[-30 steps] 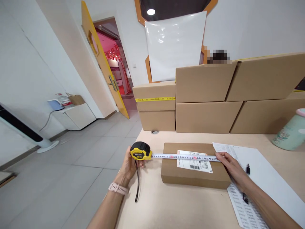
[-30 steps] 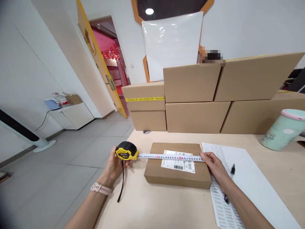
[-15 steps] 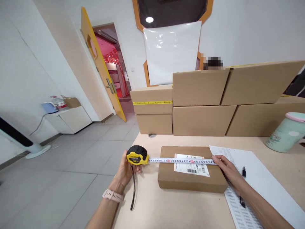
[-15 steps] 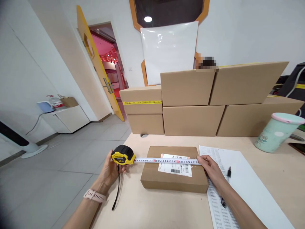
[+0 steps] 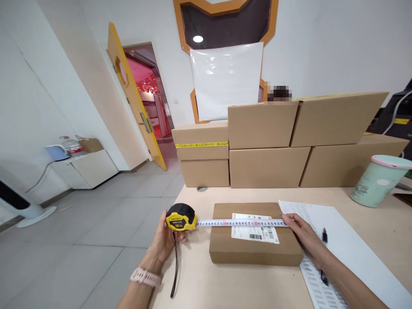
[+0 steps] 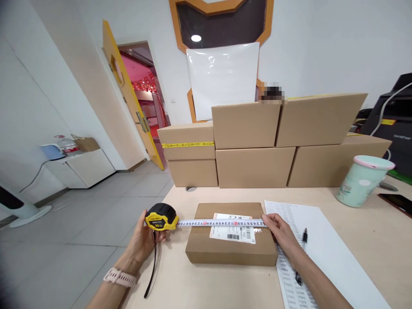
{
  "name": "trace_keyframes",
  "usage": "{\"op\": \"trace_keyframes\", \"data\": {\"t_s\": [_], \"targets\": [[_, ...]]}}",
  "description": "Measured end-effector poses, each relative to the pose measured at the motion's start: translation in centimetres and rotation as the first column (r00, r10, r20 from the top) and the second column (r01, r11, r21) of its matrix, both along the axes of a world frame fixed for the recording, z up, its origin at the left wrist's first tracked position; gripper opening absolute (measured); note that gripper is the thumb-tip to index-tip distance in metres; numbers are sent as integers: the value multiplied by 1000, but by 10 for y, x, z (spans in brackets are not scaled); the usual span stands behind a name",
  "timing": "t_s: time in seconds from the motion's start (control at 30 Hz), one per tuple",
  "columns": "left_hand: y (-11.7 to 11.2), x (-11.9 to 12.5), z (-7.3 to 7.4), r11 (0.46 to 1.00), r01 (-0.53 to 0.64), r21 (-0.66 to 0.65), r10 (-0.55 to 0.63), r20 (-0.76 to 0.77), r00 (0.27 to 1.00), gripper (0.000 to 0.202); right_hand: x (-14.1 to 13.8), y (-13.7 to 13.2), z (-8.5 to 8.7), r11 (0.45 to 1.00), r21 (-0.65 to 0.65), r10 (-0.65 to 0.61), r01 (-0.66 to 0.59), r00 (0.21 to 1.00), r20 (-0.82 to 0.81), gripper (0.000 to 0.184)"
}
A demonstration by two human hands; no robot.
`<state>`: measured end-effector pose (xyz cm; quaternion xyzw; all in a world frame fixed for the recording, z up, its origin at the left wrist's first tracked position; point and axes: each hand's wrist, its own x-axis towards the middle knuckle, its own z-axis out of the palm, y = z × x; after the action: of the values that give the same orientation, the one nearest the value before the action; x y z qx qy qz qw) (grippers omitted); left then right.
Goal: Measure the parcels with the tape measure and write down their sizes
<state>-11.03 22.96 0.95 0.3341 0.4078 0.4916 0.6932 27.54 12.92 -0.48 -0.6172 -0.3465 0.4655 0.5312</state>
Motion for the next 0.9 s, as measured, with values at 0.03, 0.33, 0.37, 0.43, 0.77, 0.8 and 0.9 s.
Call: {"op": "trace_keyframes", "data": {"t_s": [0.03,0.33,0.37,0.43,0.77,0.8,0.9], "targets": [[0,0,0,1000,1,-1,-1,-1,1000,53,0,0,0,1000,1,1,-1,1000,1,39],[0,-1,-1,1000,-7,-16,7,-1,1000,51,-1,5,-10,997,10,-71,71,997,13,43],[-1,-1,0,1000,-10,-18,10,0,1000,51,-1,5,-10,997,9,-72,72,997,16,42],[-1,0,1,1000,-21,-20,22,5,1000,50,-1,5,-10,998,11,-68,68,998,14,41],[-16,8,11,1000,-7,30,5,74,997,40,19,-5,14,962,203,-228,181,944,238,36],[-21,10,13,999,28,40,-31,83,996,42,23,-7,18,940,244,-300,237,916,265,37],[-41,18,15,974,216,65,-222,130,966,49,30,-15,29,854,321,-496,409,826,267,34]]}}
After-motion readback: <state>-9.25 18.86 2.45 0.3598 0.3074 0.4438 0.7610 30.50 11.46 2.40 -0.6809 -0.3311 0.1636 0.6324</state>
